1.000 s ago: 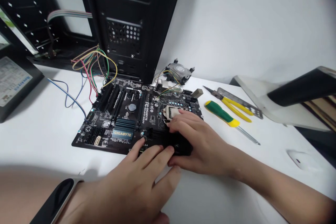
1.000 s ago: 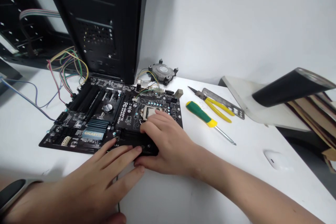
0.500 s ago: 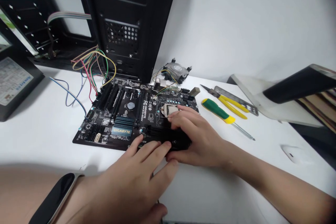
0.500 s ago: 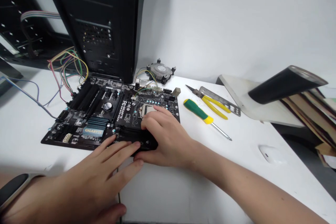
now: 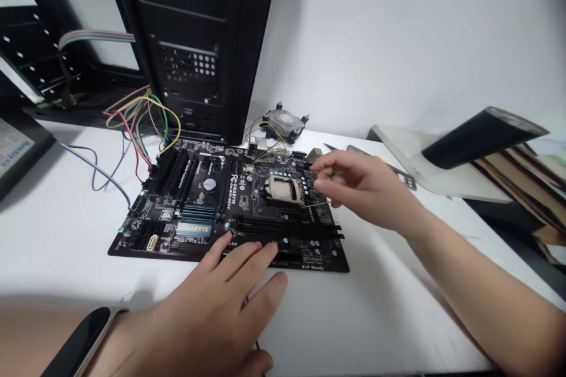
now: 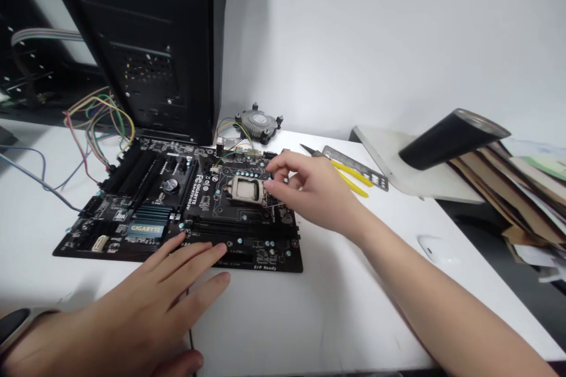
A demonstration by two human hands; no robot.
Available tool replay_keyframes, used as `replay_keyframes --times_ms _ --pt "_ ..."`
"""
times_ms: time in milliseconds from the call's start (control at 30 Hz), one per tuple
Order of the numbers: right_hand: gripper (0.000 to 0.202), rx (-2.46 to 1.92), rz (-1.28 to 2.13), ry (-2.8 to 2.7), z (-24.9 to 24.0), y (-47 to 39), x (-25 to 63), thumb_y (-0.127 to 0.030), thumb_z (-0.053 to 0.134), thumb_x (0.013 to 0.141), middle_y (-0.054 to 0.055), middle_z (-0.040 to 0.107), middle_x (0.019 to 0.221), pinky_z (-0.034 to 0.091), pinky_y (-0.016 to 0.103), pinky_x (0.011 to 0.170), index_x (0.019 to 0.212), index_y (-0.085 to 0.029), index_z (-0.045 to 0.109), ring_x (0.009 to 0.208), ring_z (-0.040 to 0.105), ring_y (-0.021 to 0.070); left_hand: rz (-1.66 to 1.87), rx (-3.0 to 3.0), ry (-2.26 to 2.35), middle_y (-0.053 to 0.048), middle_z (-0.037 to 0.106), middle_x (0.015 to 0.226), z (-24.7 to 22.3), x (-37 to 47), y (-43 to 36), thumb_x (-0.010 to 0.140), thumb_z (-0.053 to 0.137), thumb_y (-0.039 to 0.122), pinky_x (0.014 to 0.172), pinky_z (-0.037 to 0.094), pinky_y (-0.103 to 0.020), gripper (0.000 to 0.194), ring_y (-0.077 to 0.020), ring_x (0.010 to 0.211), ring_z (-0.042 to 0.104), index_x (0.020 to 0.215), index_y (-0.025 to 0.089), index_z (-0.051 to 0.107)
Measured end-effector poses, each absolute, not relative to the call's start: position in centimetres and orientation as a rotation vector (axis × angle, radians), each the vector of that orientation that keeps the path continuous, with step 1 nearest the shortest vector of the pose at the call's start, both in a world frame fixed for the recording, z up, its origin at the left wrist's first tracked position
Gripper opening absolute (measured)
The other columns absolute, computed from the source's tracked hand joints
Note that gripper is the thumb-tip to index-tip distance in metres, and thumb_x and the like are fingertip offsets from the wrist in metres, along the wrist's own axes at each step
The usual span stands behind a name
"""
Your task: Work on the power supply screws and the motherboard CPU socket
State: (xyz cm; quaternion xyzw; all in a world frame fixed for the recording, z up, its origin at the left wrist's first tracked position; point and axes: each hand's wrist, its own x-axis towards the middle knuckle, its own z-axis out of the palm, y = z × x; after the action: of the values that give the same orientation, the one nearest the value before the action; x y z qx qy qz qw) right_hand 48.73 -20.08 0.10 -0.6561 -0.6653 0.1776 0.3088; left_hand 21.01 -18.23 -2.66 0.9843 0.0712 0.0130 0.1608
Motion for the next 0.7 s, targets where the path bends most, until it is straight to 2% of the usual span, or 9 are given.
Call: replay_keyframes --times_ms 100,200,267,400,567,700 --pt "0.034 -1.888 0.495 -1.906 0.6 -20.1 49.3 -0.046 0.061 0.080 -0.001 0.060 0.076 0.041 0.025 0.047 0.102 -0.020 0.059 0.047 0.053 0.0098 0.046 2.830 0.195 -0.022 0.047 0.149 -2.8 20.8 -18.1 0.094 0.053 0.043 0.108 0.040 -0.062 0.052 -0.0386 0.134 0.049 0.138 0.016 0.051" --pt "0.048 -1.983 0.418 -1.981 0.4 -20.2 49.0 -0.048 0.065 0.075 0.000 0.062 0.084 0.040 0.025 0.048 0.114 -0.021 0.055 0.053 0.057 0.0123 0.058 2.850 0.186 -0.020 0.047 0.150 -3.0 20.8 -18.2 0.095 0.051 0.045 0.109 0.040 -0.060 0.052 -0.0369 0.134 0.049 0.138 0.017 0.051" --pt "0.053 -2.024 0.340 -1.965 0.1 -20.2 48.6 -0.050 0.065 0.075 0.001 0.061 0.082 0.040 0.026 0.049 0.116 -0.020 0.053 0.058 0.058 0.0151 0.082 2.858 0.193 -0.020 0.047 0.150 -3.2 20.8 -18.3 0.095 0.052 0.045 0.111 0.038 -0.060 0.053 -0.0362 0.135 0.048 0.139 0.017 0.050" --pt "0.051 -2.072 0.245 -1.881 -0.1 -20.1 47.9 -0.046 0.060 0.079 0.000 0.060 0.077 0.040 0.027 0.053 0.119 -0.017 0.049 0.061 0.059 0.0171 0.133 2.882 0.251 -0.019 0.045 0.151 -3.2 20.9 -18.5 0.094 0.054 0.046 0.114 0.034 -0.060 0.056 -0.0352 0.137 0.045 0.141 0.016 0.049" --pt "0.057 -2.033 0.188 -1.836 0.1 -20.3 48.0 -0.035 0.059 0.076 0.005 0.063 0.096 0.046 0.030 0.053 0.128 -0.017 0.045 0.056 0.057 0.0133 0.106 2.884 0.186 -0.021 0.045 0.151 -3.1 20.9 -18.4 0.095 0.052 0.046 0.110 0.038 -0.060 0.055 -0.0367 0.136 0.047 0.140 0.015 0.050" --pt "0.054 -1.944 0.177 -1.817 0.2 -20.1 49.6 -0.030 0.058 0.076 0.009 0.064 0.102 0.051 0.031 0.055 0.128 -0.018 0.049 0.068 0.063 0.0173 0.149 2.908 0.260 -0.019 0.045 0.152 -3.2 20.9 -18.7 0.093 0.054 0.046 0.115 0.033 -0.057 0.056 -0.0330 0.138 0.045 0.141 0.016 0.048"
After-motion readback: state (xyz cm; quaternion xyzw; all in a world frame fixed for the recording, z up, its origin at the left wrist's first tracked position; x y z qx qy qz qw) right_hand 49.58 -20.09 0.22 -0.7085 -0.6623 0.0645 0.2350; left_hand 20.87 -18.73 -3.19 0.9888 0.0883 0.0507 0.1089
